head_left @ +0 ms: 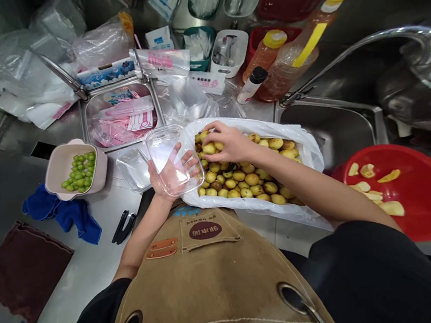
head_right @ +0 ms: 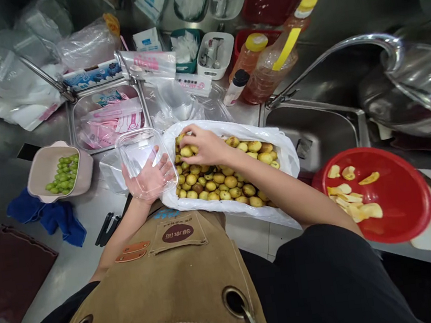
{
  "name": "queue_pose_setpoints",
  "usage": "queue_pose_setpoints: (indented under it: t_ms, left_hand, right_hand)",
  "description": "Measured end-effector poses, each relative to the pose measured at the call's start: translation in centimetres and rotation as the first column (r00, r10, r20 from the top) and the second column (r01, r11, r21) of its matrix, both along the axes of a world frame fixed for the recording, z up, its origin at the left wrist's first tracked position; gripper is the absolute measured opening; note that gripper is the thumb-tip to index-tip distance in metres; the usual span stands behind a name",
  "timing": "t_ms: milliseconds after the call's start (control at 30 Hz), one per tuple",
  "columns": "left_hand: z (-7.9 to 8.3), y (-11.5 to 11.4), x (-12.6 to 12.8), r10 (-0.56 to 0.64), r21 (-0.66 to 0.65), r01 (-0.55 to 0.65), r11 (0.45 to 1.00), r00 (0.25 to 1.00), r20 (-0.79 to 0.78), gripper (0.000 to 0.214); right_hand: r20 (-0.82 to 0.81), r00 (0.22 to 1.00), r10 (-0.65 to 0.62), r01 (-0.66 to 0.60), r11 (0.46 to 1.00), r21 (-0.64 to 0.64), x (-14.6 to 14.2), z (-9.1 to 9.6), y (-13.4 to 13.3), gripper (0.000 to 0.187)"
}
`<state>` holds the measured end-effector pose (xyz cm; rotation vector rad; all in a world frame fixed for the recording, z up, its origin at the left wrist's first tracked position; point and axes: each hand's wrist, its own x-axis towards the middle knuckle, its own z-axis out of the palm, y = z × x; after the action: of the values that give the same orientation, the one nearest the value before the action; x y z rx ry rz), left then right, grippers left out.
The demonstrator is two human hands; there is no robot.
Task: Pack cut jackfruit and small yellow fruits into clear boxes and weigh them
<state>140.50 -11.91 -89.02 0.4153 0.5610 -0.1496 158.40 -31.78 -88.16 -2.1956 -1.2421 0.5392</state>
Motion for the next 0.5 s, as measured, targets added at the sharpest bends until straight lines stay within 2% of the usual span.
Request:
queue_pose_setpoints:
  t_ms: [100, 167, 233, 300, 367, 433, 500]
  left_hand:
    - [0.3, -0.7, -0.3, 0.053, 0.01, -0.053, 0.999, 0.998, 0.016, 0.104]
    - [0.6, -1.3, -0.2, 0.059, 0.027, -0.058, 0.998, 0.998, -0.005, 0.099]
    - [1.1, -1.9, 0.0, 0.055, 0.062, -0.051, 0.997, 0.996, -0.065, 0.091]
    - [1.4, -2.4, 0.2, 0.067, 0.108, -0.052, 0.993, 0.988, -0.142, 0.084]
    - [1.6, -2.6, 0.2, 0.08, 0.135, -0.052, 0.99, 0.975, -0.208, 0.082]
    - [1.6, -2.5, 0.0, 0.048, 0.104, -0.024, 0.994, 0.972, -0.228, 0.087]
    - [1.5, -2.4, -0.3, -0.012, 0.044, 0.021, 0.999, 0.982, -0.187, 0.098]
  right_hand:
    - [0.061, 0.986, -0.157, 0.147, 0.977, 0.154, -0.7, 3.9, 0.9, 0.041]
    - [0.071, 0.986, -0.148, 0.133, 0.974, 0.183, -2.3, 6.5, 2.5, 0.042]
    - [0.064, 0.995, -0.072, 0.062, 0.986, 0.152, -4.5, 8.4, 4.7, 0.042]
    - [0.055, 0.998, 0.02, -0.025, 0.995, 0.095, -6.5, 9.2, 6.7, 0.041]
    - [0.057, 0.996, 0.075, -0.079, 0.994, 0.078, -7.8, 9.2, 7.7, 0.04]
    - [0.083, 0.995, 0.058, -0.068, 0.99, 0.127, -8.0, 8.8, 7.2, 0.042]
    - [0.113, 0.993, -0.045, 0.022, 0.98, 0.199, -7.1, 8.0, 5.5, 0.045]
